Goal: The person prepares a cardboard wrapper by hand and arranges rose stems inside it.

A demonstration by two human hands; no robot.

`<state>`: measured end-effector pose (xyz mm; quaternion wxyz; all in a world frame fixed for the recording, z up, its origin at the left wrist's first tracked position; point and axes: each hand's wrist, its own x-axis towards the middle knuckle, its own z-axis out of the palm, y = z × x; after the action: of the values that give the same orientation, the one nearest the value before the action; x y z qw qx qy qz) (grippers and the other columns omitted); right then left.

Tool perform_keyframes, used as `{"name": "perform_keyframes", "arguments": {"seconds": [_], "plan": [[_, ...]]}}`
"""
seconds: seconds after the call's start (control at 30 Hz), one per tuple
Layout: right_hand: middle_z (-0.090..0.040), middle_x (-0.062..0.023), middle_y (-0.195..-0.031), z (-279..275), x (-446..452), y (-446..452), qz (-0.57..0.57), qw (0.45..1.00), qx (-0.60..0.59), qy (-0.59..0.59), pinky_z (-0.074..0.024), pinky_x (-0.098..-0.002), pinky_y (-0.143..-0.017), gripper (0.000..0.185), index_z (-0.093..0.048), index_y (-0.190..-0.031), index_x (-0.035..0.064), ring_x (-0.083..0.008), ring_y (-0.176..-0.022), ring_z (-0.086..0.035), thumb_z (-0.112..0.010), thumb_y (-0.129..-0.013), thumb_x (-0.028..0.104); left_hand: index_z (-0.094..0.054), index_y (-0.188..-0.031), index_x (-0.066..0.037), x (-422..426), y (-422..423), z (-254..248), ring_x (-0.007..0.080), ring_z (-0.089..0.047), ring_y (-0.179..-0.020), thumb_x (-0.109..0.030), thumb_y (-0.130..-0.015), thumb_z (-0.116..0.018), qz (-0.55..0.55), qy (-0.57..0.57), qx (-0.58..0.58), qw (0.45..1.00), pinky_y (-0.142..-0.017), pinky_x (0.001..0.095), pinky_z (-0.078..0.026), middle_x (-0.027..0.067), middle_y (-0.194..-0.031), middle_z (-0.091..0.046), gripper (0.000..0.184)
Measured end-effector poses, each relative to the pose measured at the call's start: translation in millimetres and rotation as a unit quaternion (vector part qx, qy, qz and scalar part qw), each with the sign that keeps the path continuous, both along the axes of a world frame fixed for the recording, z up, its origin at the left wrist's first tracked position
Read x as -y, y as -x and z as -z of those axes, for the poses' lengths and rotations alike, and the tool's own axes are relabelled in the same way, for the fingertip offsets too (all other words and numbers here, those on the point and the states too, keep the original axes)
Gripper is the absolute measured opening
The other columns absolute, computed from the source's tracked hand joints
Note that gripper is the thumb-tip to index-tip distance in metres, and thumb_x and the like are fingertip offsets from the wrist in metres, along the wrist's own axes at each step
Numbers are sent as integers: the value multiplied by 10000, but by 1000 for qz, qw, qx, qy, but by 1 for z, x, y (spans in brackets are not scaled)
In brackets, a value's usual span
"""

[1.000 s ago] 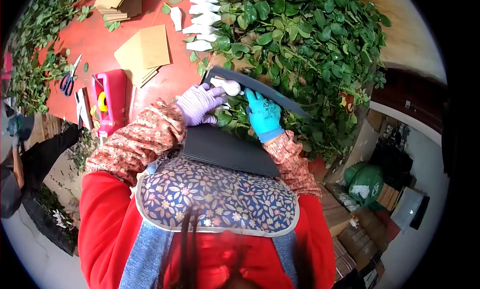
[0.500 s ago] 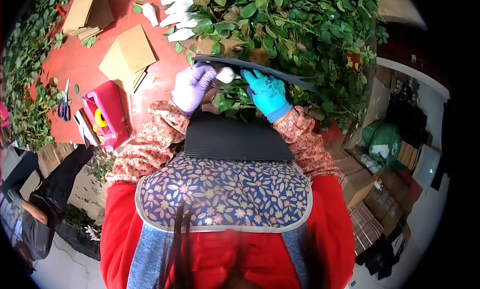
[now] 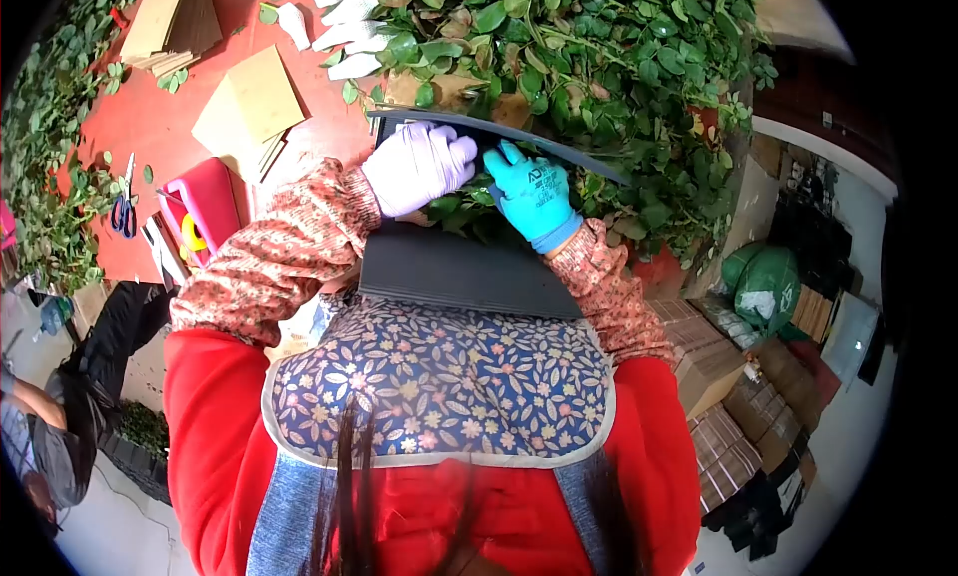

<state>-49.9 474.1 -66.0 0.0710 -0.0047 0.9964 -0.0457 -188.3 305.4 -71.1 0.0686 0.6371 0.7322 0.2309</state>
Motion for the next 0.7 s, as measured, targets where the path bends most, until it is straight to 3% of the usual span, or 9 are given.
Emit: {"name": "perform_keyframes", "arguments": {"seconds": [0.03,0.1,0.17,0.27,0.37,0.5,0.57,0.6,0.7], "plan": [[-635,-106,-1176,-5,2,1,-1,1000,-1,1,-535,-428,-544,351,-549,-1105,172,-281,-669,-676,-646,-771,216,-555,-919,-119,2,0,5,261,-573,-746,-213,-818,-631,24,-2,-19,1000,-603,397,-474,64,-805,-513,158],[-587,-110,-1291,-14,8,5,39,994,97,19,-529,-466,-705,476,-545,-1199,180,-321,-785,-663,-688,-745,183,-576,-857,-158,10,-1,5,232,-564,-751,-213,-800,-638,29,-72,-97,992,-596,381,-467,31,-827,-493,100],[-588,-108,-1292,-9,4,1,32,995,99,9,-527,-463,-705,516,-546,-1235,195,-314,-774,-657,-676,-737,166,-564,-887,-167,22,7,-19,211,-572,-752,-231,-838,-591,64,-25,-99,993,-609,357,-462,30,-864,-503,85],[-587,-111,-1294,-4,2,-1,30,997,69,21,-527,-425,-711,594,-532,-1325,231,-288,-833,-654,-648,-749,146,-634,-869,-189,42,7,-21,220,-579,-764,-211,-806,-601,5,61,-107,992,-597,356,-462,26,-887,-523,75],[-583,-114,-1302,2,5,1,21,999,43,22,-525,-418,-721,591,-534,-1326,230,-289,-862,-648,-642,-753,137,-633,-844,-144,68,17,-18,266,-596,-832,-184,-766,-662,-28,109,-33,993,-666,401,-482,44,-861,-547,92],[-588,-114,-1295,-5,8,4,55,993,91,49,-522,-423,-743,606,-525,-1347,216,-294,-901,-640,-623,-756,122,-562,-850,-62,69,12,-2,331,-560,-914,-188,-780,-740,-96,-96,252,958,-785,418,-475,119,-961,-564,229],[-599,-111,-1274,5,2,-1,35,998,48,37,-522,-423,-750,604,-532,-1341,201,-295,-906,-638,-623,-750,117,-540,-1010,-49,59,3,1,352,-589,-995,-182,-799,-750,-113,-108,240,958,-834,416,-492,162,-1018,-585,326],[-609,-108,-1253,6,1,-1,19,999,4,28,-523,-422,-756,601,-539,-1334,186,-297,-911,-635,-622,-743,112,-539,-1070,-36,58,-1,4,333,-590,-983,-194,-816,-744,-141,-68,292,944,-847,410,-483,159,-1044,-592,363],[-624,-102,-1209,3,1,1,32,998,47,35,-525,-425,-774,575,-563,-1305,159,-306,-934,-629,-624,-736,105,-540,-1176,-23,55,-6,14,297,-604,-944,-210,-839,-731,-222,24,452,864,-839,397,-485,153,-1039,-604,430]]}}
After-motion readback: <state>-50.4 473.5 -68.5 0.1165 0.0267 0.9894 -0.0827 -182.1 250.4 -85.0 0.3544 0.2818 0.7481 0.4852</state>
